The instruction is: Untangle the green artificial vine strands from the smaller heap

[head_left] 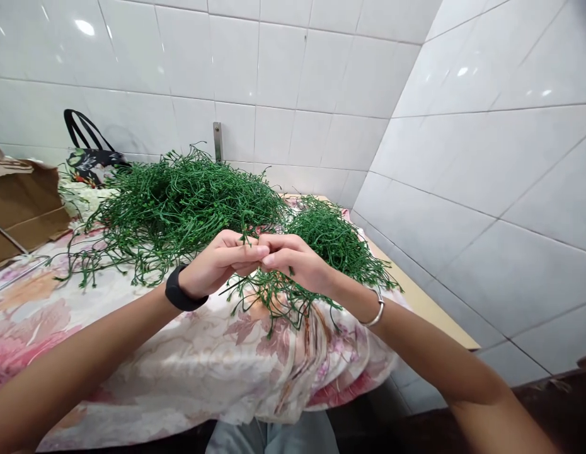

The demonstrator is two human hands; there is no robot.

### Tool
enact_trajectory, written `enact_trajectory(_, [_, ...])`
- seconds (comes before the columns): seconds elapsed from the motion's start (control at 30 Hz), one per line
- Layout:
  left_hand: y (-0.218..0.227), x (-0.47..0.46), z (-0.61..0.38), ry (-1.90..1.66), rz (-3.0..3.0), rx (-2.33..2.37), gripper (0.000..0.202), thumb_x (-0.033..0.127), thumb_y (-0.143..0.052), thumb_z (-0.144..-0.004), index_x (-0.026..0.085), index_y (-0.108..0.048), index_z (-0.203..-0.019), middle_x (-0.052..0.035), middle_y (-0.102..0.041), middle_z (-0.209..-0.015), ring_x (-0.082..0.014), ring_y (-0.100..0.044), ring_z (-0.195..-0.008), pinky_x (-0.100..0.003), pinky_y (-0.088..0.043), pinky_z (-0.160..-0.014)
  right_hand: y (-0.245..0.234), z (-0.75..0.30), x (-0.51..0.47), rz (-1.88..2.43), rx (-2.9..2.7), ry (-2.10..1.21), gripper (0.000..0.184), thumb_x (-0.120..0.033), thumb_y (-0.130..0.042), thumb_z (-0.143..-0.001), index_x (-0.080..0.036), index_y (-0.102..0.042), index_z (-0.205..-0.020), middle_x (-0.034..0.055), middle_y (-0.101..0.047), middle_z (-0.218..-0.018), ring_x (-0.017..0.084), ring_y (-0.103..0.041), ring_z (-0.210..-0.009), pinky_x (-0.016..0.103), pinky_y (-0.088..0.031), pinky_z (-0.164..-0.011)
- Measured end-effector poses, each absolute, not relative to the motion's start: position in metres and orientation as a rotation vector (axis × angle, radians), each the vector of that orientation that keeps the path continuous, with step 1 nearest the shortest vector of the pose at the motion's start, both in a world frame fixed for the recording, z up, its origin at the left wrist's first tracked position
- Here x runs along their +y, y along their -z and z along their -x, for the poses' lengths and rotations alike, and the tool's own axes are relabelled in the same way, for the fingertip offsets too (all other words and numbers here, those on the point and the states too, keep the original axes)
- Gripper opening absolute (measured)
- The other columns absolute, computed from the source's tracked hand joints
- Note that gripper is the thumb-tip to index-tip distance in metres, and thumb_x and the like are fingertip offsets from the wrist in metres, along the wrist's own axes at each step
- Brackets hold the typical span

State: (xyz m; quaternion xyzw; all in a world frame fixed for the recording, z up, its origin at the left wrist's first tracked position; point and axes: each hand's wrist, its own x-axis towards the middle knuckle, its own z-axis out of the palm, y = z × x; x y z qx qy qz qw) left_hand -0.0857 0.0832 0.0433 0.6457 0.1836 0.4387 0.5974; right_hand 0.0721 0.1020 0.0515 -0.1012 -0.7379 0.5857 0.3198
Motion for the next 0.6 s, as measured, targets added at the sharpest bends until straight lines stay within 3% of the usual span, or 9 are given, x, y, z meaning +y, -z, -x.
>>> enact_trajectory(0.13, [-0.045, 0.079, 0.085, -1.031, -1.489, 0.437, 0.044, 0.021, -0.053, -0.076, 0.014, -0.023, -0.044, 0.0054, -0.014, -0.047, -0.0035, -0.017, -0.043, -0.024, -0.012, -0.046, -0.052, -0.07, 0.099, 0.274, -1.793, -1.712, 0.011, -0.011, -0.047, -0.072, -0.015, -0.044, -0.062, -0.0054, -0.034, -0.054, 0.005, -0.032, -0.051, 0.021, -0.023, -0.05])
enact_trajectory(0.33, [-0.057, 0.082, 0.094, -1.18, -1.347, 0.459, 0.043, 0.019, -0.053, -0.071, 0.016, -0.018, -0.047, 0.006, -0.01, -0.045, -0.0036, -0.013, -0.039, -0.025, -0.012, -0.042, -0.062, -0.07, 0.088, 0.128, -1.771, -1.796, 0.02, -0.022, -0.044, -0.076, -0.017, -0.036, -0.058, -0.0047, -0.031, -0.052, 0.007, -0.031, -0.05, 0.025, -0.028, -0.053])
enact_trajectory(0.47, [-0.06, 0.094, 0.101, -1.254, -1.334, 0.477, 0.043, 0.021, -0.051, -0.074, 0.016, -0.018, -0.048, 0.0055, -0.011, -0.044, -0.0041, -0.015, -0.039, -0.025, -0.012, -0.042, -0.067, -0.071, 0.081, 0.2, -1.949, -1.558, 0.009, -0.018, -0.048, -0.075, -0.015, -0.049, -0.066, -0.0016, -0.045, -0.061, 0.008, -0.042, -0.06, 0.024, -0.031, -0.057])
enact_trajectory(0.6, [-0.053, 0.105, 0.1, -1.231, -1.358, 0.519, 0.043, 0.022, -0.053, -0.075, 0.016, -0.02, -0.047, 0.006, -0.014, -0.044, -0.004, -0.017, -0.039, -0.025, -0.014, -0.043, -0.063, -0.073, 0.091, 0.421, -2.046, -1.221, 0.015, -0.022, -0.045, -0.081, -0.014, -0.056, -0.074, 0.0014, -0.055, -0.074, 0.007, -0.043, -0.063, 0.023, -0.034, -0.06])
